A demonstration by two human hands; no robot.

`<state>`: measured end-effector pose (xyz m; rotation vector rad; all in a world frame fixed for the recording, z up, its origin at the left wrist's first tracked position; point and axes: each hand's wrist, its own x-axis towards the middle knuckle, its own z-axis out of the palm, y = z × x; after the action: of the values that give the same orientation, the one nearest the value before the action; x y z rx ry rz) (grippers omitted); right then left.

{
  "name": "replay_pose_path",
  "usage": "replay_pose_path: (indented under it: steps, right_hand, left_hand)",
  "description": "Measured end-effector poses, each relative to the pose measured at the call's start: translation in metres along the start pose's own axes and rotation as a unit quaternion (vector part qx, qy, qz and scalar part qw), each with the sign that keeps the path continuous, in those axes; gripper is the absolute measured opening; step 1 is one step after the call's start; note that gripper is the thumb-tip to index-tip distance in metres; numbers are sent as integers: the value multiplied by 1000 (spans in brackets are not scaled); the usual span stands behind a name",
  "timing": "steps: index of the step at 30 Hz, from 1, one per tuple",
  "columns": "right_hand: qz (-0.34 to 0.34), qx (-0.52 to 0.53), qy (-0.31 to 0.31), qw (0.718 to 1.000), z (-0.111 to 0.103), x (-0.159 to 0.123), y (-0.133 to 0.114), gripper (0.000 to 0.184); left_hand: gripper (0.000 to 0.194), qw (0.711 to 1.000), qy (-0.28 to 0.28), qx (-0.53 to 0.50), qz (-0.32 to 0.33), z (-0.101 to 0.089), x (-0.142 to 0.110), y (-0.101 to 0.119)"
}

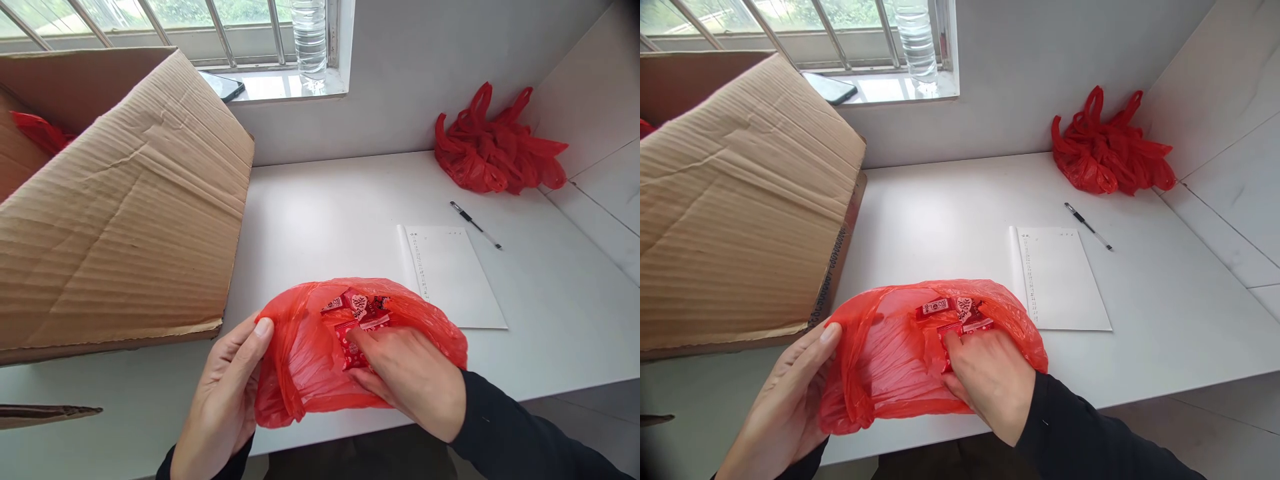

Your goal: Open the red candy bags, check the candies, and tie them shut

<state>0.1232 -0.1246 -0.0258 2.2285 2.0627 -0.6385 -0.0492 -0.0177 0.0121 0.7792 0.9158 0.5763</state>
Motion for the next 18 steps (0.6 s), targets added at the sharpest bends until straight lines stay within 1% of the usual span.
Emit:
replay_pose_path:
  steps: [3,6,10,12,15,18]
  right_hand:
    - [12,-12,-19,1000,-2,0,2,18]
    - [29,5,-52,998,-8,-2,9,25]
    - [75,41,-49,995,-11,-7,20,28]
    - [71,56,-45,995,-9,-8,23,31]
    - [43,74,-33,996,-6,-7,25,32]
    - [39,50,-32,997,-7,-7,23,23]
  left_hand:
    - [42,1000,2,1,4,-1,-1,0]
    - [41,1000,6,1,2,-1,-1,1]
    - [37,1000,0,2,5,1,-1,0]
    - [34,1000,2,-2,2,2,-1,0]
    - [32,1000,9,-2,2,3,-1,0]
    - [32,1000,9,5,9,3,-2,0]
